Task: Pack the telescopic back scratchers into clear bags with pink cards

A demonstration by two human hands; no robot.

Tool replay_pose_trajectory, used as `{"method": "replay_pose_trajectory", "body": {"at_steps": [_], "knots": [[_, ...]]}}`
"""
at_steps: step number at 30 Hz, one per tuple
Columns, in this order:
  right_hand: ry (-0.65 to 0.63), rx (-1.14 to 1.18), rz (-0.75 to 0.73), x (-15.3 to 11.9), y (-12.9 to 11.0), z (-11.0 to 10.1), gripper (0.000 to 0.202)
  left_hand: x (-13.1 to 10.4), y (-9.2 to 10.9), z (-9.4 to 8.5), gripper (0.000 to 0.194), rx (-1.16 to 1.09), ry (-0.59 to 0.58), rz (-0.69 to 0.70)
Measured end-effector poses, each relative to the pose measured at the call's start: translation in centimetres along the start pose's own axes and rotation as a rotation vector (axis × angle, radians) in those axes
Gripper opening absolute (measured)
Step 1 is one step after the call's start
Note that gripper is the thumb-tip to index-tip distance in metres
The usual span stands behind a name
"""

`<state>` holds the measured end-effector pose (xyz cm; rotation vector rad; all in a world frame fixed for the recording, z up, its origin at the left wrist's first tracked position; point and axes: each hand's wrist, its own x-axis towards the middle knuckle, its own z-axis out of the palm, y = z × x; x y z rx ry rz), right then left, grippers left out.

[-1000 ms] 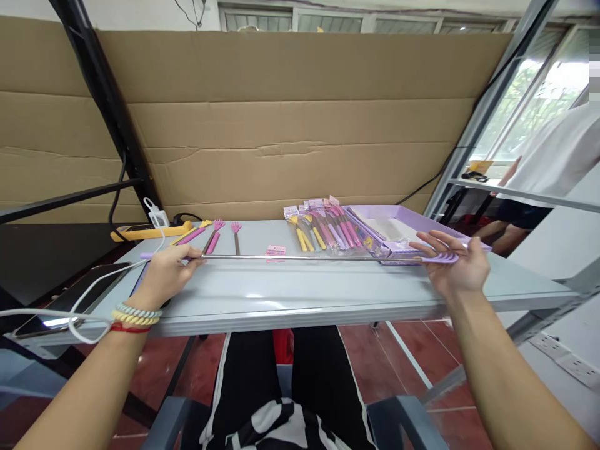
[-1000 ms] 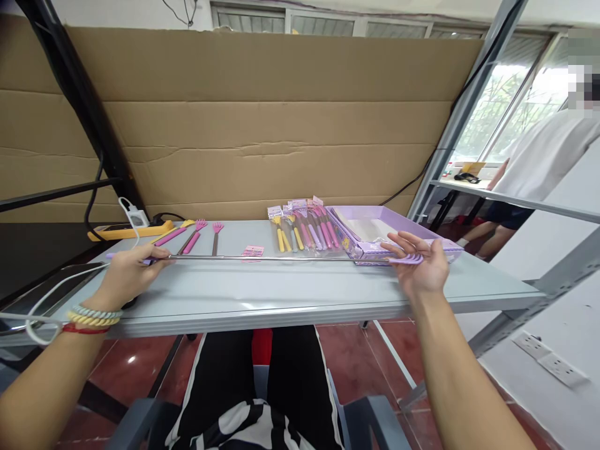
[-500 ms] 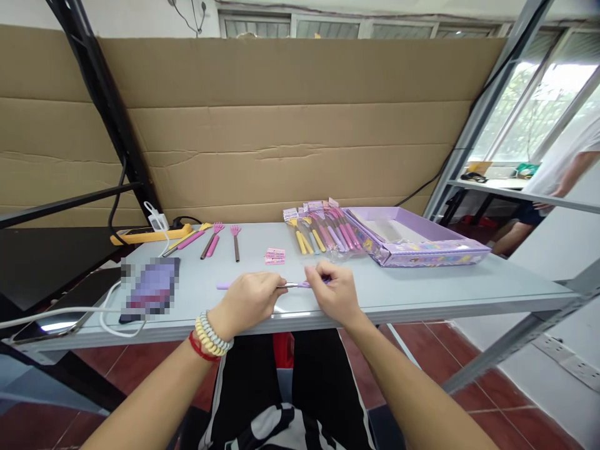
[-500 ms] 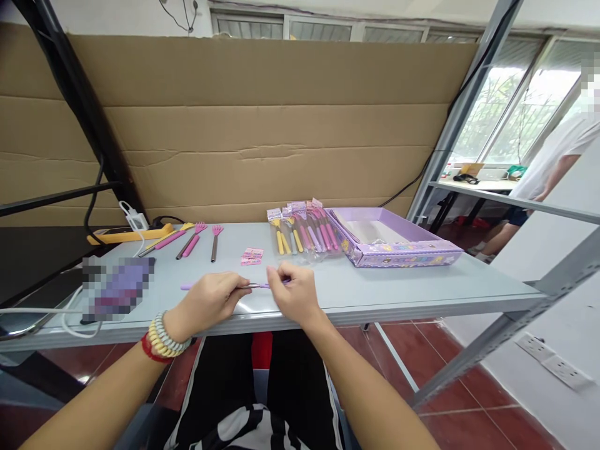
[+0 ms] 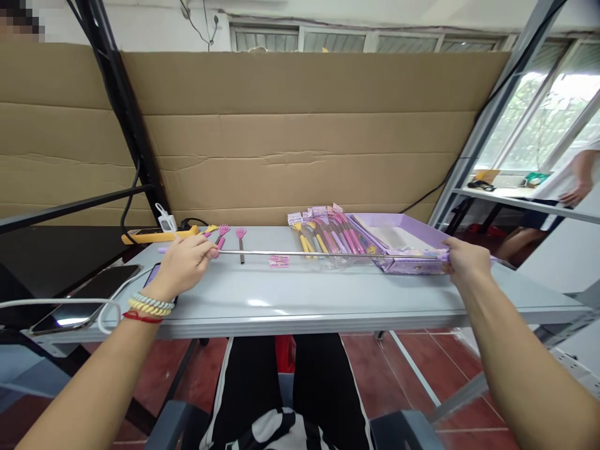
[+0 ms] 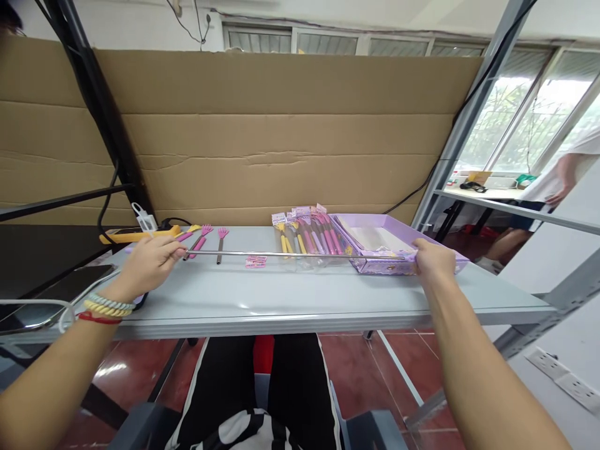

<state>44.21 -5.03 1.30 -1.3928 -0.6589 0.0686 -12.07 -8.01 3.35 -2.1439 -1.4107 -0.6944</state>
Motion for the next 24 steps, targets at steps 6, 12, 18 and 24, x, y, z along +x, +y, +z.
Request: {"method": "replay_pose_trajectory", "body": {"at_steps": [6,12,18,24], "knots": [[-0.098,0.495,0.298,-1.3,-1.7,1.5,0.031,1.9,1.4,-0.1,0.043,0.055,-0.123,-0.208],[-0.11,0.814,0.264,-1.2,-3.5,3.5,0.026,4.8,1.0,-0.3,0.045,0.08,-0.276,-0.419],[-0.096,0.746,0.204,-2.5,-6.5,9.1,0.016,8.4,3.0,0.4,0.052,0.051,-0.243,-0.454],[-0.246,0.144,-0.227,-12.0,-10.5,16.8,0.013,12.5,10.0,3.0,0.07,-0.098,-0.124,-0.371]]}}
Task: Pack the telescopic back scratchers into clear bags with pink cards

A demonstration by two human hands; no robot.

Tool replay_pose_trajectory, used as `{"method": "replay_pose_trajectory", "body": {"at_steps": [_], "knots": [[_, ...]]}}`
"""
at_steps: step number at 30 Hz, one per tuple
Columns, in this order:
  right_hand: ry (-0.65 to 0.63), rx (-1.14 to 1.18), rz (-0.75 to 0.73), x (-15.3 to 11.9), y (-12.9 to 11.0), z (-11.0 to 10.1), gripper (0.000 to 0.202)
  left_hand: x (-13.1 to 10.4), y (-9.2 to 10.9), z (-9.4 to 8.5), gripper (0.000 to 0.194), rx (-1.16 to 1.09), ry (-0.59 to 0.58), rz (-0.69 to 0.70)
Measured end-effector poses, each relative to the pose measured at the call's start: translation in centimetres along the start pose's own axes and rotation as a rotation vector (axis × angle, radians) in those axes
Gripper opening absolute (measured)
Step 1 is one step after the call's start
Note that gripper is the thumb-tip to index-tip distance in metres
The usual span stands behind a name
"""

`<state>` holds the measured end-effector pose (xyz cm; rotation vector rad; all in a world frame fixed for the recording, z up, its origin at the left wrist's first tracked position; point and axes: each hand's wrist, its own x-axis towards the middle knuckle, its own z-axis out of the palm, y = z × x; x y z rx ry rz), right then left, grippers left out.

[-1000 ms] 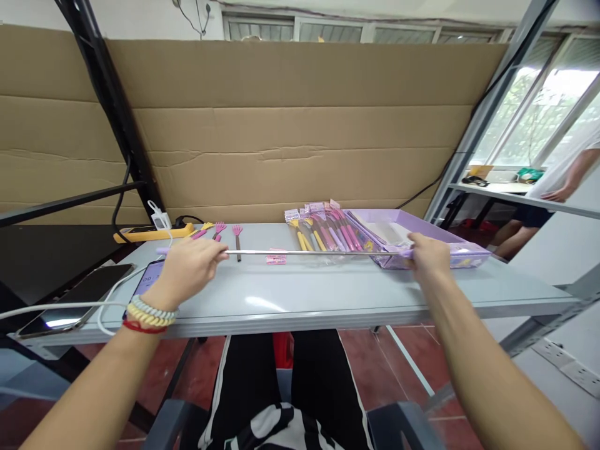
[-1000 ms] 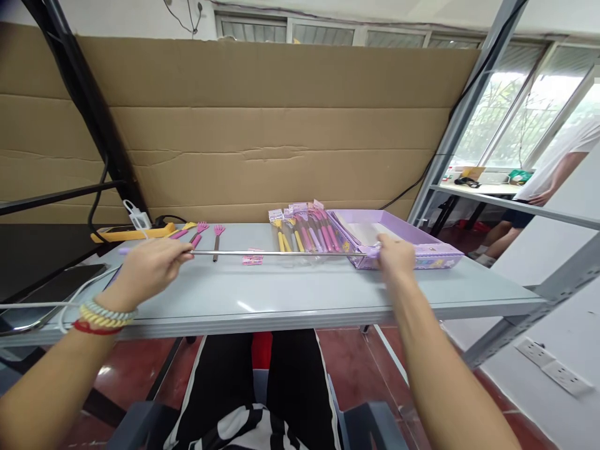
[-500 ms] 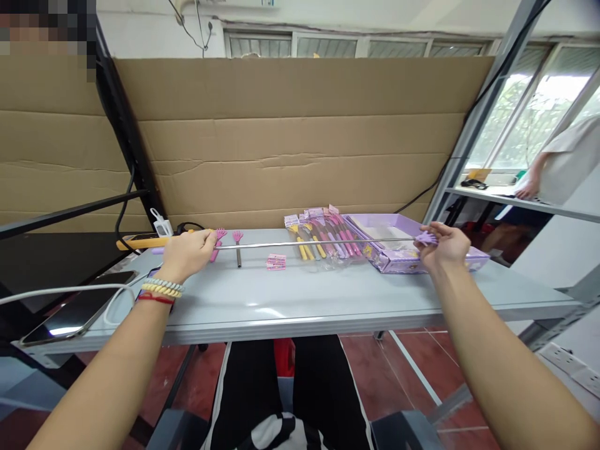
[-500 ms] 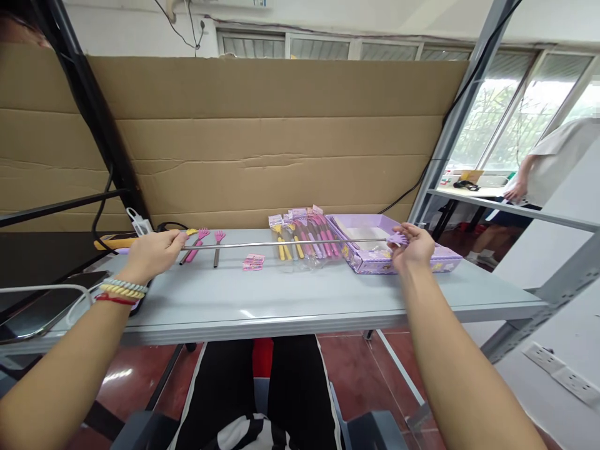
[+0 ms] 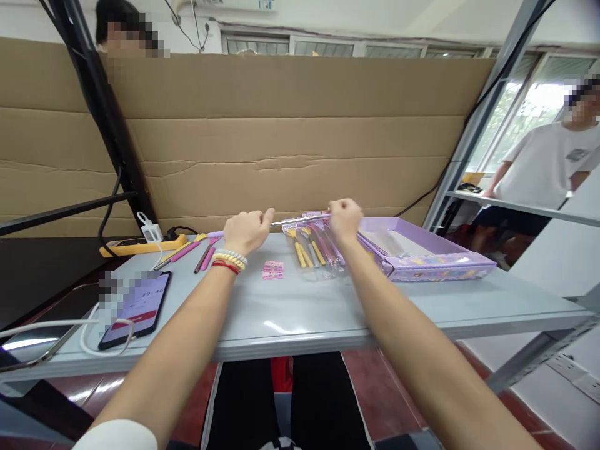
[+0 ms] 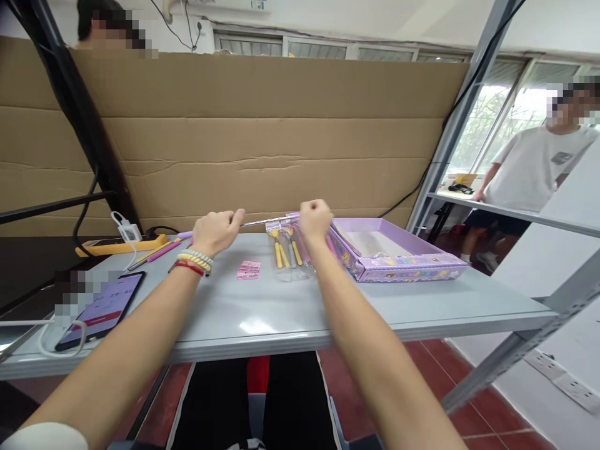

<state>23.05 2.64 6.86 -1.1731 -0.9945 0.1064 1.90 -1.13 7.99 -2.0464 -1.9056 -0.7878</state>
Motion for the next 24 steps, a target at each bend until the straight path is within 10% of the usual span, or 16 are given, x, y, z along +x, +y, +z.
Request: {"method": "replay_pose_trajectory", "body": {"at_steps": [5,15,24], "knots": [[-0.327,-0.156,-0.062,-5.7,0.0,4.2,0.013,-1.0,1.3,1.9,0.066,0.004,0.003,0.008],[-0.69,0.13,-0.081,-7.2,1.7,2.4,0.015,-2.4,1.6,3.1,0.059,0.008,-0.071,0.121],[-0.442,0.505,0.277,-4.7,2.7,2.2,0.037,-1.2,-1.3,3.6,0.042,-0.107,-0.174,0.245]]}}
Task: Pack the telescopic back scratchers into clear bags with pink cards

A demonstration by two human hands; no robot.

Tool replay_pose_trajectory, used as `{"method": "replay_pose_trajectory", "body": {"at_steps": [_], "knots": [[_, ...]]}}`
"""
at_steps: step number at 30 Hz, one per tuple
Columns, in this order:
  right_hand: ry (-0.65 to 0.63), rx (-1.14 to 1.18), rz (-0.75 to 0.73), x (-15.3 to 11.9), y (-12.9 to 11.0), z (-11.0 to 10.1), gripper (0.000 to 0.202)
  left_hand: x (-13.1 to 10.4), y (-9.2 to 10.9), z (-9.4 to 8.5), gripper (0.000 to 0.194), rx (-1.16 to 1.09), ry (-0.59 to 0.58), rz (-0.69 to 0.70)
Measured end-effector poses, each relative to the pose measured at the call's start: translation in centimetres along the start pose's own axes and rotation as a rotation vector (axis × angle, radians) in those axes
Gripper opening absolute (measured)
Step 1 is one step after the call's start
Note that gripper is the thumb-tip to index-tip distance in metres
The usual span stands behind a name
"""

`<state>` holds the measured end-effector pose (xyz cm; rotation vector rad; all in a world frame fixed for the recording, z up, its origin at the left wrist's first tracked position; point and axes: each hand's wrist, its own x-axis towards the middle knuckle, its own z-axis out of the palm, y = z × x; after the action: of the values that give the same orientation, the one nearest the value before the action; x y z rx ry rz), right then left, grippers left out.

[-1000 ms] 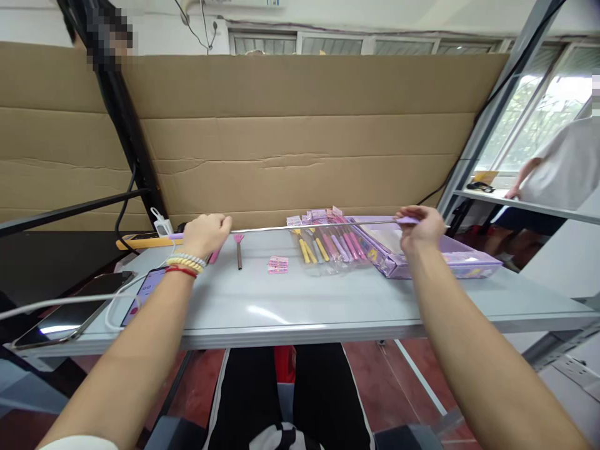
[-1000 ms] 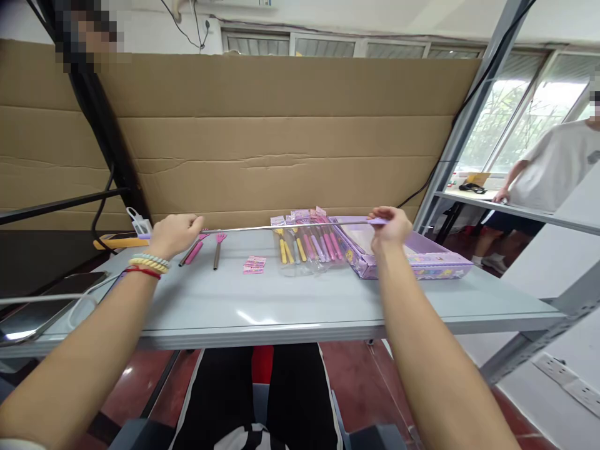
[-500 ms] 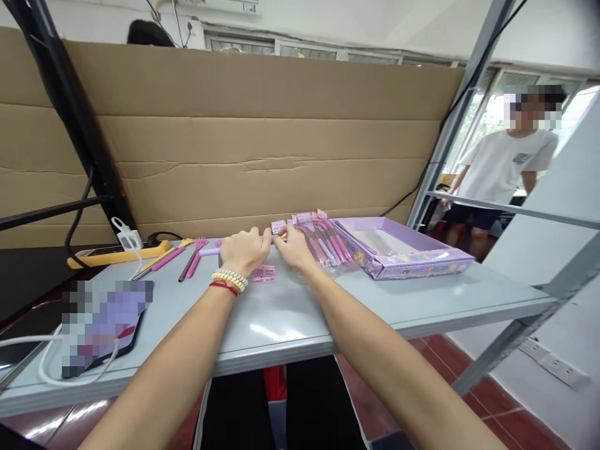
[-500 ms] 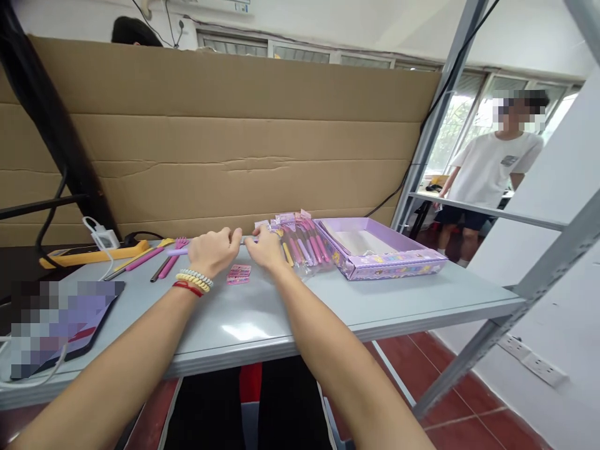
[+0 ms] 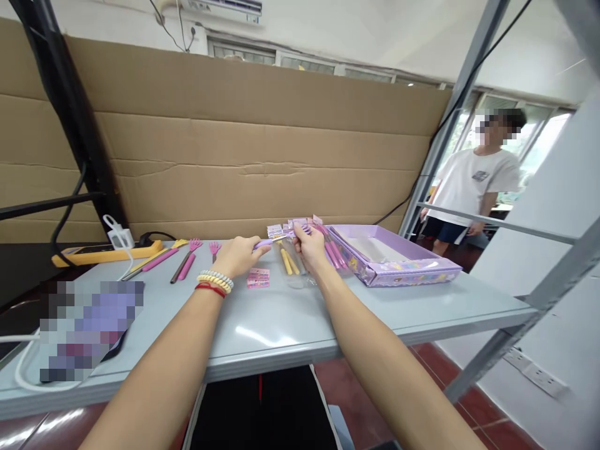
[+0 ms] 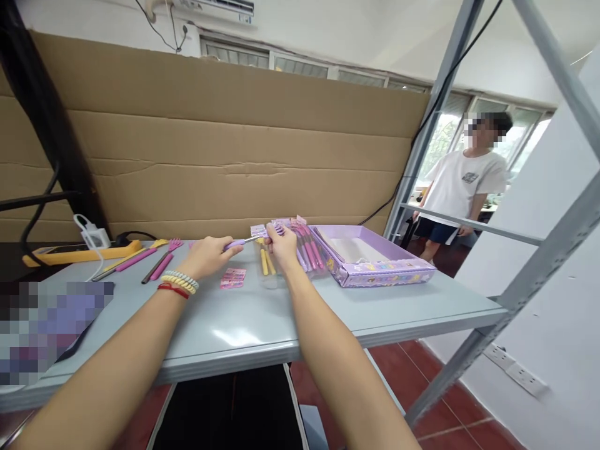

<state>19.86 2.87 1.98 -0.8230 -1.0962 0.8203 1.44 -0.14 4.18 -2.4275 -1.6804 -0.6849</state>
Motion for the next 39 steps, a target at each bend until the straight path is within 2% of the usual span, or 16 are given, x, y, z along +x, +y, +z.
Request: {"method": "replay_pose_trajectory", "body": {"at_steps": [2,6,10,14,17,19,22,25,27,30,32,36,39], "knots": [[0.007,0.048,0.046,-0.2,0.0,0.5,0.039,0.0,0.3,0.3,0.046,0.015,-0.004,-0.023],[-0.065,0.166,0.083,-1.1,-0.6,1.4,0.041,-0.2,1.2,0.4,0.049,0.047,0.003,-0.029],[-0.154,0.24,0.15,-1.8,-0.9,1.7,0.043,-0.4,2.5,0.5,0.051,-0.047,0.007,0.005],[-0.342,0.158,0.209,-2.2,0.0,1.8,0.042,-0.3,3.1,1.3,0.036,-0.263,-0.031,0.073],[-0.501,0.137,0.239,-2.2,0.5,1.7,0.041,0.2,1.8,1.8,0.028,-0.454,-0.019,0.041],[-0.446,0.146,0.248,-1.8,0.4,1.3,0.042,0.7,0.1,1.9,0.029,-0.586,0.02,-0.032],[-0.212,0.225,0.21,-0.9,-0.1,0.4,0.04,1.2,-2.5,1.7,0.024,-0.588,0.042,-0.155],[-0.085,0.264,0.108,0.0,-0.4,-0.5,0.041,1.1,-3.9,1.5,0.022,-0.4,-0.151,-0.134],[-0.021,0.24,0.073,0.3,-0.4,-0.9,0.042,0.9,-3.8,1.7,0.034,-0.304,-0.284,-0.077],[0.058,0.14,0.093,0.6,-0.1,-0.9,0.042,0.7,-3.0,2.4,0.055,-0.171,-0.39,-0.008],[0.013,0.042,0.13,0.4,0.1,-0.7,0.043,0.6,-2.4,2.8,0.06,-0.082,-0.435,0.014],[-0.262,-0.158,0.184,-0.5,0.1,-0.1,0.047,0.5,-1.9,3.3,0.057,-0.034,-0.463,-0.016],[-0.373,-0.244,0.189,-1.2,-0.2,0.4,0.045,0.4,-2.0,3.5,0.055,-0.062,-0.462,-0.031]]}}
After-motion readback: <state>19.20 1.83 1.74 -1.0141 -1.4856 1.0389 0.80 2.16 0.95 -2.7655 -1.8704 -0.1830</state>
